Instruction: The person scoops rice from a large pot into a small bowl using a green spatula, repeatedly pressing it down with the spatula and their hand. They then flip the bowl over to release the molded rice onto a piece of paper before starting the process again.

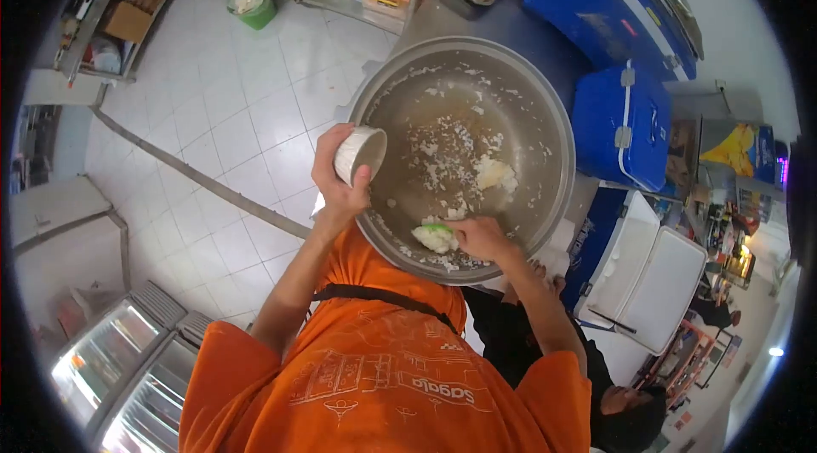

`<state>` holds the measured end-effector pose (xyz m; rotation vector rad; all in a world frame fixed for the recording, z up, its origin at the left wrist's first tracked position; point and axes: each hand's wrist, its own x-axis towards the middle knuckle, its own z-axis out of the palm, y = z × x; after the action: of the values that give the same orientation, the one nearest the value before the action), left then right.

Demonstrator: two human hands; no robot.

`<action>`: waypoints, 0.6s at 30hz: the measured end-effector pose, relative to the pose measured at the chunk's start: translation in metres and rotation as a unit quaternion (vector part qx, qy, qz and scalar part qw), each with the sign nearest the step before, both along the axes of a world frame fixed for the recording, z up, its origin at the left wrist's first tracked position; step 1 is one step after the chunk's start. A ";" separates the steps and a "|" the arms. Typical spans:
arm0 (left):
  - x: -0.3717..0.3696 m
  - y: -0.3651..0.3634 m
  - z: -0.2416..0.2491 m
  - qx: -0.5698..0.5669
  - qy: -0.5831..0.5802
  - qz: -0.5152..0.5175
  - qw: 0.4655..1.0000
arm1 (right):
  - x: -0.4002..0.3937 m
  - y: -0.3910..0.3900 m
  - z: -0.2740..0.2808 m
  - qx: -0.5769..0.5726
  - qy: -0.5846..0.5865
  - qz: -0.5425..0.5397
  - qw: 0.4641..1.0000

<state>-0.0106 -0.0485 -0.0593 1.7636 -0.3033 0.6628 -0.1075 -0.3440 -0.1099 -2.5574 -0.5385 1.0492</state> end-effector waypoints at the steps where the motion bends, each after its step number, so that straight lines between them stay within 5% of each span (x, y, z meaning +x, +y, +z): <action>1: 0.001 -0.001 -0.002 0.000 -0.002 -0.001 1.000 | -0.004 -0.015 -0.018 0.069 0.010 -0.049 0.996; 6: -0.003 -0.009 0.022 -0.020 0.145 -0.099 0.984 | -0.005 -0.040 0.024 0.208 0.112 -0.195 0.952; 9: -0.002 -0.028 0.040 -0.149 0.465 -0.222 0.844 | 0.005 -0.019 0.106 0.170 0.097 -0.280 0.940; 11: 0.000 -0.044 0.007 -0.156 0.504 -0.259 0.809 | 0.003 0.000 0.137 0.116 -0.144 -0.265 0.946; 13: 0.000 -0.058 0.000 -0.160 0.545 -0.296 0.768 | 0.002 0.024 0.143 0.091 -0.252 -0.242 0.933; 14: -0.001 -0.064 0.004 -0.272 0.605 -0.313 0.680 | 0.002 0.033 0.145 0.063 -0.351 -0.221 0.908; 15: -0.001 -0.069 0.006 -0.377 0.651 -0.324 0.573 | 0.000 0.037 0.149 0.074 -0.366 -0.248 0.894; 18: 0.003 -0.069 -0.002 -0.396 0.650 -0.299 0.576 | -0.003 0.037 0.143 0.167 -0.336 -0.374 0.848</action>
<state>-0.0080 -0.1177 -0.0611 0.7525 0.4040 -0.9619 -0.1109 -0.3067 0.0336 -2.3888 0.1540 -0.2087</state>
